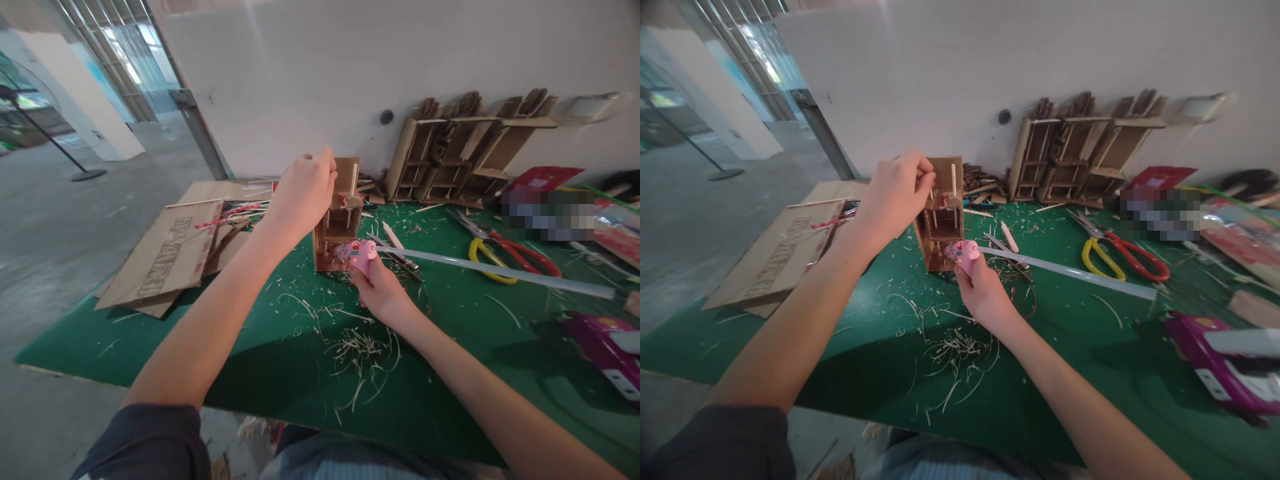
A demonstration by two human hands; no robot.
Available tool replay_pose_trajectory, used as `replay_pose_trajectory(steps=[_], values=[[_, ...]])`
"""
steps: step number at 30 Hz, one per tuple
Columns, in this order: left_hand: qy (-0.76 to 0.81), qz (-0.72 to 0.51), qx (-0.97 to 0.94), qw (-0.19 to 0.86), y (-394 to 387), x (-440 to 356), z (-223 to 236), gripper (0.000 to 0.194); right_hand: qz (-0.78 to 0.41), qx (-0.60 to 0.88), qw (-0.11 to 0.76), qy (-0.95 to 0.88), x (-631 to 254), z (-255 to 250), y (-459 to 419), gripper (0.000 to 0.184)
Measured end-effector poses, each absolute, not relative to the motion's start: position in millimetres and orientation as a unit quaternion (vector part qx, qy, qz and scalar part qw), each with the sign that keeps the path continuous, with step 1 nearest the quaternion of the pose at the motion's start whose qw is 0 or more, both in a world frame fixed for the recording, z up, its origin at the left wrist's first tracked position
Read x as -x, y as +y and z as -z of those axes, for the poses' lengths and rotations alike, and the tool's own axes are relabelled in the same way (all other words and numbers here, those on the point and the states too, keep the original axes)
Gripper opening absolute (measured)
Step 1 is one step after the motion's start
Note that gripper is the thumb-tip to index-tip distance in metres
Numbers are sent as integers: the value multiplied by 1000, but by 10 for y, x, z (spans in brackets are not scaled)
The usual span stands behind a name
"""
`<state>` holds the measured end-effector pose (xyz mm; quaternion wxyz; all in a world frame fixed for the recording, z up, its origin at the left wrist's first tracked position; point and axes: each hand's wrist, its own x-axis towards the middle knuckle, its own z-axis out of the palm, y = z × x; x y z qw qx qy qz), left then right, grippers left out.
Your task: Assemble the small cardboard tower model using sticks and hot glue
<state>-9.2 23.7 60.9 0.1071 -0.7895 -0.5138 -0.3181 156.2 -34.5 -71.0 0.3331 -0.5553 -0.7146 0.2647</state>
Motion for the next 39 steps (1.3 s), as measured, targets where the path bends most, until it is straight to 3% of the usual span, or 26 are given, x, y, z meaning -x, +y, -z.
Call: replay_pose_trajectory(steps=[7, 17, 26, 39], values=[[-521, 314, 788, 95, 224, 87, -629, 15, -168, 541, 284, -774, -1630, 625, -533, 39], [-525, 310, 789, 83, 214, 86, -640, 17, 137, 465, 24, -875, -1359, 535, -627, 53], [-522, 313, 786, 105, 216, 72, -622, 17, 144, 482, -25, -864, -1279, 498, -647, 52], [-528, 307, 783, 117, 222, 62, -615, 17, 137, 484, -26, -864, -1267, 519, -602, 46]])
